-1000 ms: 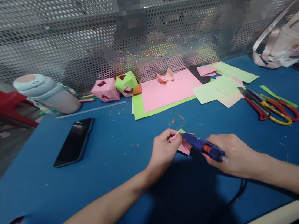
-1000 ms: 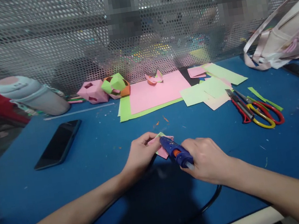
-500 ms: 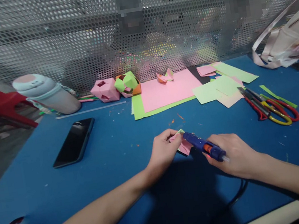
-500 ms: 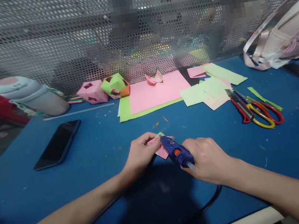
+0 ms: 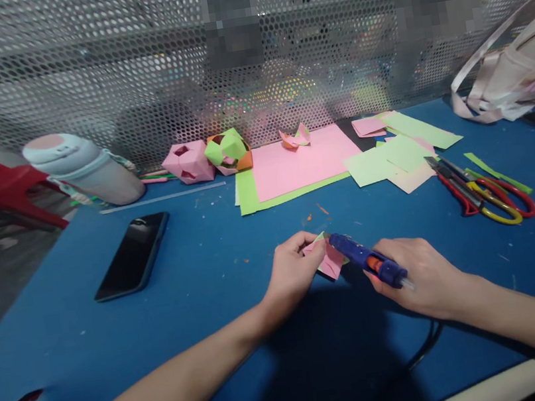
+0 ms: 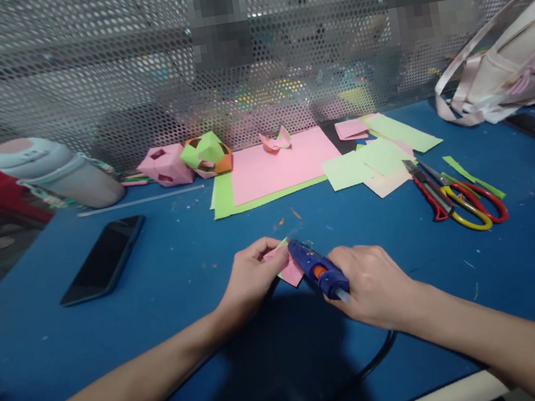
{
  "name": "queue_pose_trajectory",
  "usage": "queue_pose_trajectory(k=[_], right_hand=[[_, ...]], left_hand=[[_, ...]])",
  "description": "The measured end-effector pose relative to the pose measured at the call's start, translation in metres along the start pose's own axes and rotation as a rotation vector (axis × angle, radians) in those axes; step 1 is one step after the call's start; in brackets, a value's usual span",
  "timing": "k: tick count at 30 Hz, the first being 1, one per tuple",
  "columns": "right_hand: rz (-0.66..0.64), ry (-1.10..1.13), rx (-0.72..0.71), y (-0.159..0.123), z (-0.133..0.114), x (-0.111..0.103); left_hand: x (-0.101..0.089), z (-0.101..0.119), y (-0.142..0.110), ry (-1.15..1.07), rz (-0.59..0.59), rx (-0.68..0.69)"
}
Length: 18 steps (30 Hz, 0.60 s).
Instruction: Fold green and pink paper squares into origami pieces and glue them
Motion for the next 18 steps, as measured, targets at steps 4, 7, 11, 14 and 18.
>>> queue_pose_trajectory(k=[4,7,11,14,18], right_hand=[[-0.008,0.007,-0.045,-0.0008,-0.0033,-0.0011],[-0.019,0.015,-0.064,-0.0008,-0.0054,-0.0008],[-0.036,0.004,-0.049,-0.0001,-0.0045,0.0013],[-0.020,-0.011,-0.041,0.0005,-0.0036,0.0013],[-0.042,-0.002,-0.046,0.0004,-0.0042,0.0017]], left_hand=[[0.0004,-0.0016,0.0009,-0.004,0.002,-0.007],[0.0020,-0.0038,0.0013,-0.019,-0.015,-0.011],[0.0030,-0.0045,0.0007,0.004,-0.025,0.003],[0.0025,-0.0045,0.0004,0.020,-0.015,0.009],[0.0030,-0.0054,0.0005,0.006,-0.030,0.002]])
Point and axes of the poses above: each hand's wrist, its own y-axis towards the middle knuckle, its own x-axis out of the palm, z = x × y, the point moved 4 cm from there along y, towards the middle knuckle, and after that the axes turned 15 degrees about y, right-handed, at the moved point
